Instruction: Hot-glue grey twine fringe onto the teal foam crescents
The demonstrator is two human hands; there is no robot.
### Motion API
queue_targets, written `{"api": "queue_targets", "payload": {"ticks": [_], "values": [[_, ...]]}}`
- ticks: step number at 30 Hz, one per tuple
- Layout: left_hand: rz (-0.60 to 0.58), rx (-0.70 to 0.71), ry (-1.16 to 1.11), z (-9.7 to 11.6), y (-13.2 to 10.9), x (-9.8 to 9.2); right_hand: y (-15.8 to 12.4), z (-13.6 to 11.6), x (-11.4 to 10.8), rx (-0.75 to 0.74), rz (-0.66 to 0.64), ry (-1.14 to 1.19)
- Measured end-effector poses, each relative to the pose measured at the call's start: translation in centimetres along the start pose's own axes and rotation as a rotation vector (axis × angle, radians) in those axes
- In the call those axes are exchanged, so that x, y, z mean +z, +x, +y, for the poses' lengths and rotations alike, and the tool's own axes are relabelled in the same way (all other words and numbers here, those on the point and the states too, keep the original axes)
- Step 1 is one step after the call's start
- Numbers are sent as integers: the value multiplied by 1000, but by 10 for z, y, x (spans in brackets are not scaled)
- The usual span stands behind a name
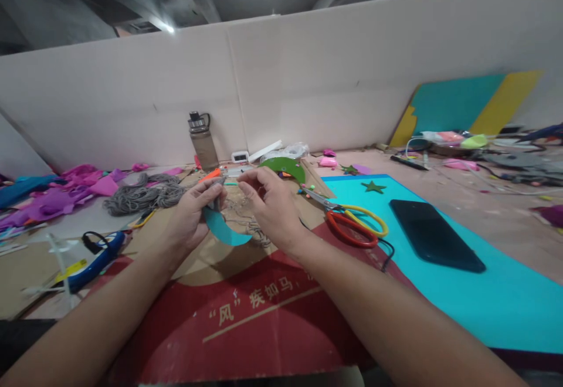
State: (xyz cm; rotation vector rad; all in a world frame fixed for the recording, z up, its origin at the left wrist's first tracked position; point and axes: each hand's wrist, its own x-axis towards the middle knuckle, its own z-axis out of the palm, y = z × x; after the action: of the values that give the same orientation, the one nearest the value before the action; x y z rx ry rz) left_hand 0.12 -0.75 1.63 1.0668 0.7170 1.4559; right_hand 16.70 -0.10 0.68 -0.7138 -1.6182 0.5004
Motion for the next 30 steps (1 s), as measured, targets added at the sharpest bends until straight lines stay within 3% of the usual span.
{"api": "queue_targets", "payload": {"ticks": [30], "values": [[15,-37,148,-2,-5,5,0,-5,-1,-25,12,-138]]}}
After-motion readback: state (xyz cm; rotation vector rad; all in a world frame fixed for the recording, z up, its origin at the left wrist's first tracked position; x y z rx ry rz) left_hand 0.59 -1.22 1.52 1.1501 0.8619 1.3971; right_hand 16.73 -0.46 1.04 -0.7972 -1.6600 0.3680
